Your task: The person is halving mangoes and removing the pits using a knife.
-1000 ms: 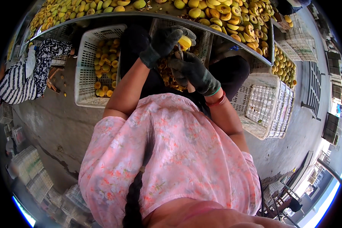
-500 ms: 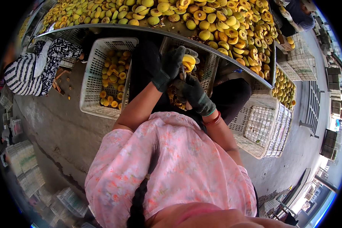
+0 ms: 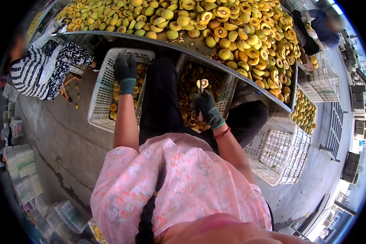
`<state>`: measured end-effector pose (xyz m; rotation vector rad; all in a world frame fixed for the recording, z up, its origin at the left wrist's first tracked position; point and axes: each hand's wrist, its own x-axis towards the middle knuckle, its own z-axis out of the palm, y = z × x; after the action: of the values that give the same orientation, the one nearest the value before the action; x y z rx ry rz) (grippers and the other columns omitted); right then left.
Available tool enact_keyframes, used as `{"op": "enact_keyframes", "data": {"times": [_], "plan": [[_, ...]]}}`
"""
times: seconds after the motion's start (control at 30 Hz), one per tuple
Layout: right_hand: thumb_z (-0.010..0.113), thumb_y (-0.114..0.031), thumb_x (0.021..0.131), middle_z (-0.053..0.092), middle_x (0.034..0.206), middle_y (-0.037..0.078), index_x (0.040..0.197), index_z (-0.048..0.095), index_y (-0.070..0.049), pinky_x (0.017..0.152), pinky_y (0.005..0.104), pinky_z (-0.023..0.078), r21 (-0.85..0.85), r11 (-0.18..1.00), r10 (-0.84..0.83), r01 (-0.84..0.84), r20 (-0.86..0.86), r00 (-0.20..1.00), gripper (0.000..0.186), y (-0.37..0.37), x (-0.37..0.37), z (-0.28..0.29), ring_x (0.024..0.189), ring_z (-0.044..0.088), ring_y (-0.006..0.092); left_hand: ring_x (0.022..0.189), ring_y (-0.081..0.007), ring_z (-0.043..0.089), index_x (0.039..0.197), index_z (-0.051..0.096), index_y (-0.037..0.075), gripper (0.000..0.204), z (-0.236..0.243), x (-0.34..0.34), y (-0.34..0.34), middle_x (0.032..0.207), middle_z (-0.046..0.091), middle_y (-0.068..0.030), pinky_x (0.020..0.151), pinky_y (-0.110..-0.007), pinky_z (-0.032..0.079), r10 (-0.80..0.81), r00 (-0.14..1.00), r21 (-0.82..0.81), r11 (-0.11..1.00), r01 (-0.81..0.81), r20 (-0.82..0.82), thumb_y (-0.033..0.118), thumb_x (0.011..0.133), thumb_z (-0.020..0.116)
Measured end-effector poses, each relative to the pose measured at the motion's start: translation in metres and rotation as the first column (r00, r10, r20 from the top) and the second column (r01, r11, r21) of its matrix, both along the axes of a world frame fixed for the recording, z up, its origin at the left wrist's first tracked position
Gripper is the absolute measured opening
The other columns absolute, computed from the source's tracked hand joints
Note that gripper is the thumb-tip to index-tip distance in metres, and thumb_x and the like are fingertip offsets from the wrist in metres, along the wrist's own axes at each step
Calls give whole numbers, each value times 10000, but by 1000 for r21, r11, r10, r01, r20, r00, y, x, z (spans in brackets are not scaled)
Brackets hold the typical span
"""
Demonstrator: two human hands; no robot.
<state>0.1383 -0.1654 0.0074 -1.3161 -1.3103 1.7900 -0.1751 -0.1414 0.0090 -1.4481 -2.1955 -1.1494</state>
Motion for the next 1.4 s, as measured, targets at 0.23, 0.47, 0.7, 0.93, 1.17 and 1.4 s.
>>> {"op": "enact_keyframes", "data": {"times": [0.23, 0.47, 0.7, 0.93, 1.17, 1.4], "plan": [[529, -140, 870, 459, 526, -14, 871, 501, -83, 348, 230, 325, -37, 996, -87, 86, -22, 996, 63, 6, 5, -8, 372, 419, 93, 1084, -337, 515, 1206, 494, 40, 526, -17, 37, 123, 1177, 546, -180, 905, -414, 414, -342, 939, 16, 940, 342, 35, 422, 847, 534], [511, -137, 890, 465, 562, -20, 932, 513, -76, 357, 212, 328, -104, 983, -160, 150, -97, 982, 74, 11, 12, -1, 392, 426, 78, 1137, -321, 490, 1312, 379, 58, 615, -36, 53, 234, 1243, 501, -189, 926, -419, 420, -234, 933, -493, 798, 345, 275, 441, 847, 499], [544, -93, 850, 489, 620, -35, 860, 523, -82, 406, 218, 341, -141, 972, -197, 188, -52, 979, 26, 13, 14, -15, 485, 455, 50, 1145, -323, 485, 1281, 408, 56, 714, -60, 65, 243, 1232, 504, -191, 933, -429, 416, -360, 922, -515, 768, 381, 145, 497, 755, 604], [539, -58, 855, 505, 650, -11, 964, 512, -61, 431, 201, 362, 329, 913, -258, 240, 12, 966, 112, 16, 12, -26, 503, 476, 57, 968, -303, 589, 1156, 458, 88, 592, -48, 90, 207, 1055, 618, -123, 818, -433, 452, -424, 905, -551, 749, 367, 27, 448, 733, 666], [510, -131, 851, 627, 808, 88, 961, 542, -65, 560, 301, 456, 745, 384, -343, -545, 663, 665, 133, 36, 36, -123, 669, 607, 242, 962, -180, 562, 1131, 507, 39, 495, -16, 113, 151, 1081, 571, -89, 857, -309, 457, -631, 360, 259, 676, 689, 687, 254, 742, 723], [541, -110, 862, 569, 729, 22, 982, 546, -63, 489, 244, 410, 633, 771, -133, -66, 262, 956, 129, 29, 25, -119, 578, 532, 113, 962, -139, 559, 1108, 545, 15, 464, 25, 131, 76, 1068, 581, -65, 861, -279, 462, -599, -29, 487, 622, 612, 800, 223, 739, 735]]}}
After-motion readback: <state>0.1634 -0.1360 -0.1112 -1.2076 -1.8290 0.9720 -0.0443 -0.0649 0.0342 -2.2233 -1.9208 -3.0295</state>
